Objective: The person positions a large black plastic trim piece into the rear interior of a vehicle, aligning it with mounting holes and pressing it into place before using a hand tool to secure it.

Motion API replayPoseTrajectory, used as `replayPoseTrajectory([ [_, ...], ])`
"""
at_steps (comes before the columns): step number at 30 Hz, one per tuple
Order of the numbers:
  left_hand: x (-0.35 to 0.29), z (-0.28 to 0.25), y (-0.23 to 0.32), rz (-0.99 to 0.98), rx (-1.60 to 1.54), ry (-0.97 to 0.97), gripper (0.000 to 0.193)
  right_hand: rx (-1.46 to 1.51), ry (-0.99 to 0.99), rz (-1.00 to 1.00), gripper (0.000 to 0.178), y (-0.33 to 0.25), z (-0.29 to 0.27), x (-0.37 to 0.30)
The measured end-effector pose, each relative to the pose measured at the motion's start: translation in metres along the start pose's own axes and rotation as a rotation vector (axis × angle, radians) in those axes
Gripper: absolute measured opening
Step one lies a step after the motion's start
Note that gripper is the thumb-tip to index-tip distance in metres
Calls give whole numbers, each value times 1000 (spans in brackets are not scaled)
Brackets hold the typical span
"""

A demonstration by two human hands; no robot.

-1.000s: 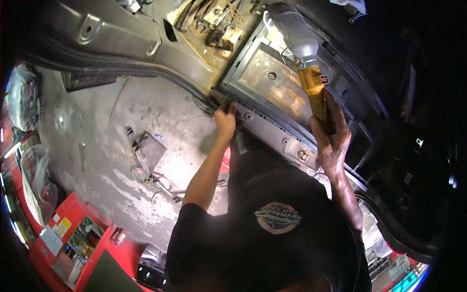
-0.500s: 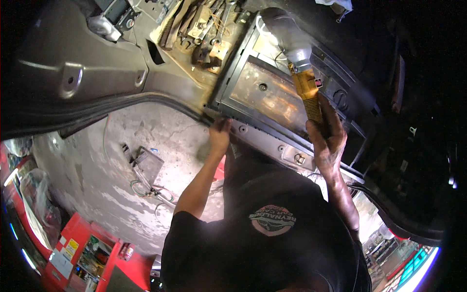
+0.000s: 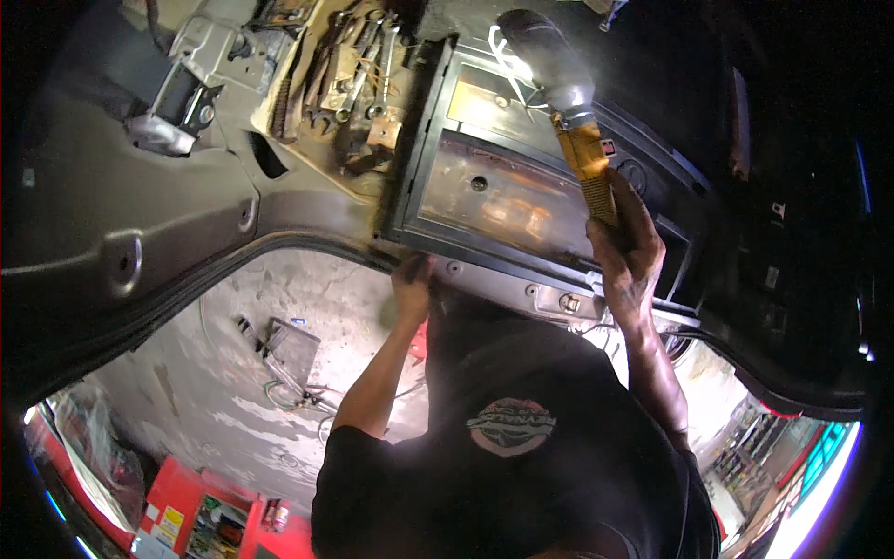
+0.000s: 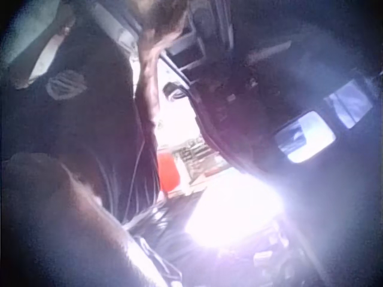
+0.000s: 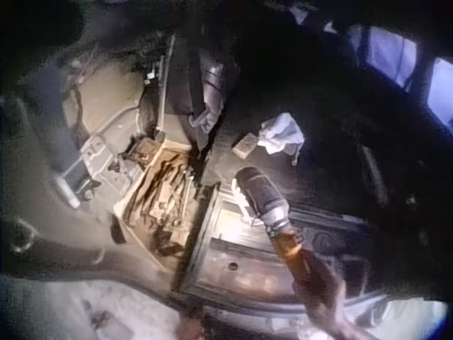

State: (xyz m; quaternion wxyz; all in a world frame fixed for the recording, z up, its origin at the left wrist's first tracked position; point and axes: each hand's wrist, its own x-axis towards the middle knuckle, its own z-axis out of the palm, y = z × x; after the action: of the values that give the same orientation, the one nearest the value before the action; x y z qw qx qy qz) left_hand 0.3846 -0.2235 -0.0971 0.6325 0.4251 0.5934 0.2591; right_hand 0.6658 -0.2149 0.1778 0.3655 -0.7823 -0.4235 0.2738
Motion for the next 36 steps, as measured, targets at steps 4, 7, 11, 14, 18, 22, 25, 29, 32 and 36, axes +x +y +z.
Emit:
replayPoseTrajectory([
  [4, 2, 0, -8, -37, -106, 70, 19, 40, 20, -39, 55, 1, 3, 2],
  [7, -2, 0, 11, -28, -109, 66, 17, 12, 8, 13, 55, -2, 1, 4],
  [11, -1, 0, -16, 244, 52, 94, 19, 35, 7, 1, 57, 4, -1, 0],
  [14, -1, -9, -8, -147, -145, -46, 33, 31, -18, 9, 57, 1, 3, -1],
  [18, 3, -10, -35, -210, -35, 74, 38, 23, -50, -68, 55, -8, 14, 3],
  [22, 3, -7, -18, -126, 45, 7, 46, 55, -91, -112, 54, -13, 23, 4],
  [25, 2, -6, -22, -129, -10, 26, 44, 12, -166, -91, 55, -17, 22, 6],
  [29, 5, -5, -22, -52, 10, 24, 36, 25, -154, -94, 58, -15, 24, 6],
  [32, -5, 0, 14, -90, -126, 42, 31, 36, -106, -102, 56, -7, 25, 8],
  [36, -4, 0, 4, -61, -29, 71, 27, 31, -87, -46, 57, -7, 22, 10],
])
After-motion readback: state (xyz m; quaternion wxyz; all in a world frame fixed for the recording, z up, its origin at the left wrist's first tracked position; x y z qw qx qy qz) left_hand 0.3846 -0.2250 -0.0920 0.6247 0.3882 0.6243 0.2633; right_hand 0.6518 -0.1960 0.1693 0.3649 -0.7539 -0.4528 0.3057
